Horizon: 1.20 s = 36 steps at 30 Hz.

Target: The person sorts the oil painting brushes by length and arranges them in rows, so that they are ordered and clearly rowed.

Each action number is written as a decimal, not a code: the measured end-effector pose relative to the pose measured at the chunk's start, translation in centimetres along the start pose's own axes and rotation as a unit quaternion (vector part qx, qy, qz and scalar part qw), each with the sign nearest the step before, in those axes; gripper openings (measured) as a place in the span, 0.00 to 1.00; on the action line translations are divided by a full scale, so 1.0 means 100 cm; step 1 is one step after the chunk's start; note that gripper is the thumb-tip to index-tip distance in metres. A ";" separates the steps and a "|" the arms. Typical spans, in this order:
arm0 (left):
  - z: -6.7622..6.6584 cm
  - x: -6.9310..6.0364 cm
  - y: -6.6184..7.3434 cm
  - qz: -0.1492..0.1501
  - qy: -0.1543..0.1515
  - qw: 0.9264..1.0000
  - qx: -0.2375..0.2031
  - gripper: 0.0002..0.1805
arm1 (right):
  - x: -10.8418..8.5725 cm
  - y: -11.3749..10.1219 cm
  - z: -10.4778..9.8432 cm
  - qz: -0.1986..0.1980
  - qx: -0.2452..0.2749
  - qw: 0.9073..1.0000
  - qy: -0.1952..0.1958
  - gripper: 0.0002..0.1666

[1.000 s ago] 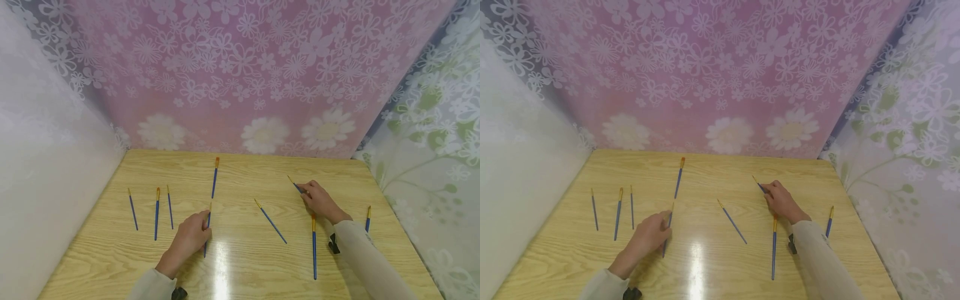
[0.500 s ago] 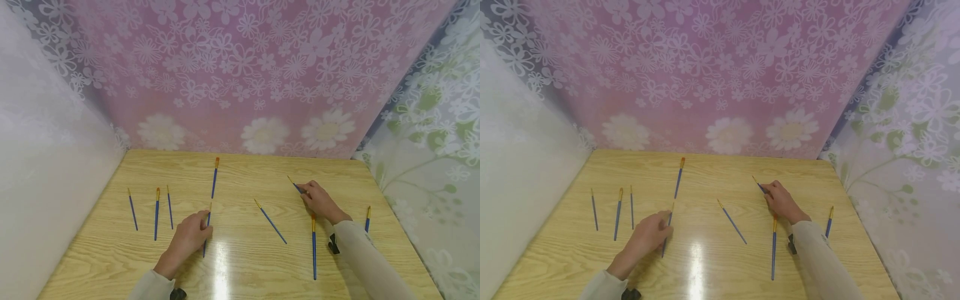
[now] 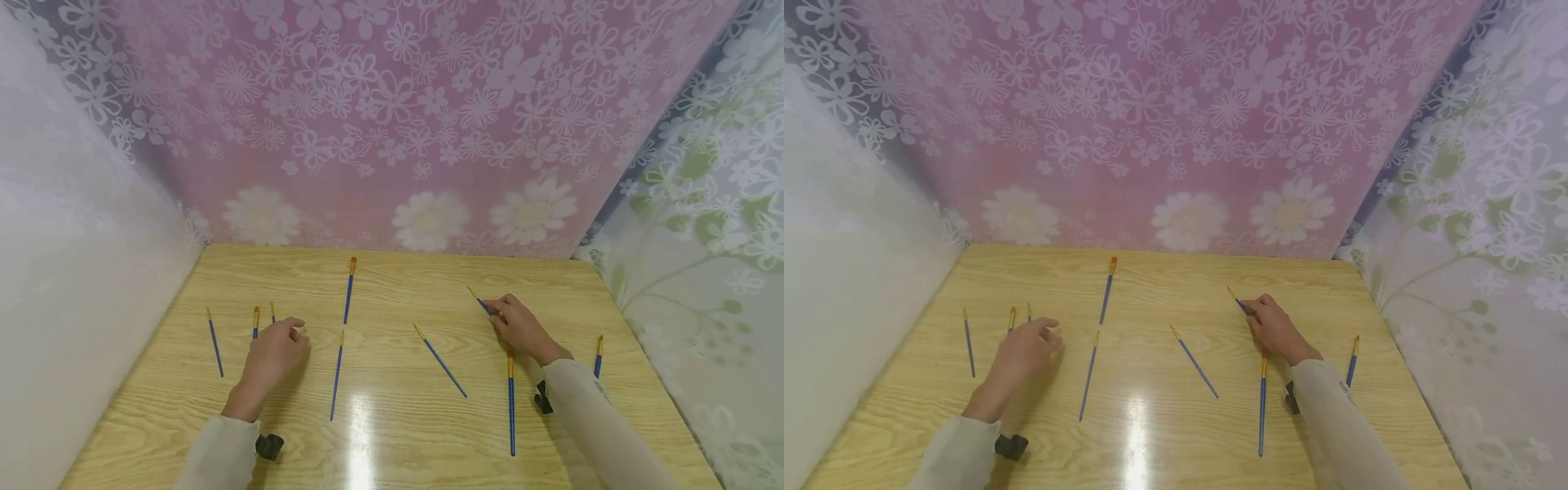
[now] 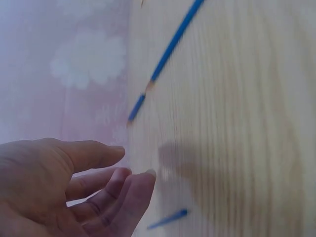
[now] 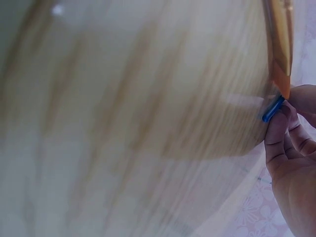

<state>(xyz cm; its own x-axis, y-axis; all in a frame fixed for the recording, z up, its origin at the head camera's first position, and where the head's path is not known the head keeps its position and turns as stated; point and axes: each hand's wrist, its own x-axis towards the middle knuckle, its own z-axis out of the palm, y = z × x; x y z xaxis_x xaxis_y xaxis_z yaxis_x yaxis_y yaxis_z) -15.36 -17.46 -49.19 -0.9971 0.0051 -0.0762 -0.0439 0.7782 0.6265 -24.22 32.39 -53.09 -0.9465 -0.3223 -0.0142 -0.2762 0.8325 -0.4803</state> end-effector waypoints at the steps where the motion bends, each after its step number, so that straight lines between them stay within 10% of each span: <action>1: -0.002 0.002 -0.002 -0.002 0.004 1.000 0.003 0.23 | 0.000 0.000 0.000 0.000 0.001 1.000 0.000 0.26; 15: -0.015 0.016 -0.029 -0.029 0.018 0.999 0.021 0.27 | -0.001 -0.002 -0.001 0.008 0.009 1.000 0.000 0.26; 21: -0.015 0.017 -0.035 -0.018 0.031 0.999 0.039 0.06 | -0.002 -0.002 -0.002 0.006 0.007 1.000 0.000 0.26; 31: -0.017 0.017 -0.032 -0.042 -0.007 0.996 0.076 0.27 | -0.002 -0.005 -0.002 0.003 -0.002 1.000 0.001 0.26; 36: -0.015 0.019 -0.030 -0.041 -0.008 0.997 0.060 0.22 | -0.002 -0.005 -0.002 0.001 -0.006 1.000 0.000 0.26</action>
<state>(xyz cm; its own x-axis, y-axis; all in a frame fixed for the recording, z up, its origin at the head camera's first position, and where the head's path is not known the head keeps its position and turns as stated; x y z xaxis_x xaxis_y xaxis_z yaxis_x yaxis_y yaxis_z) -17.17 -20.76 -50.04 -0.9894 -0.0528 -0.1356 -0.1165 0.8461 0.5202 -23.91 32.15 -52.66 -0.9472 -0.3204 -0.0147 -0.2763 0.8382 -0.4703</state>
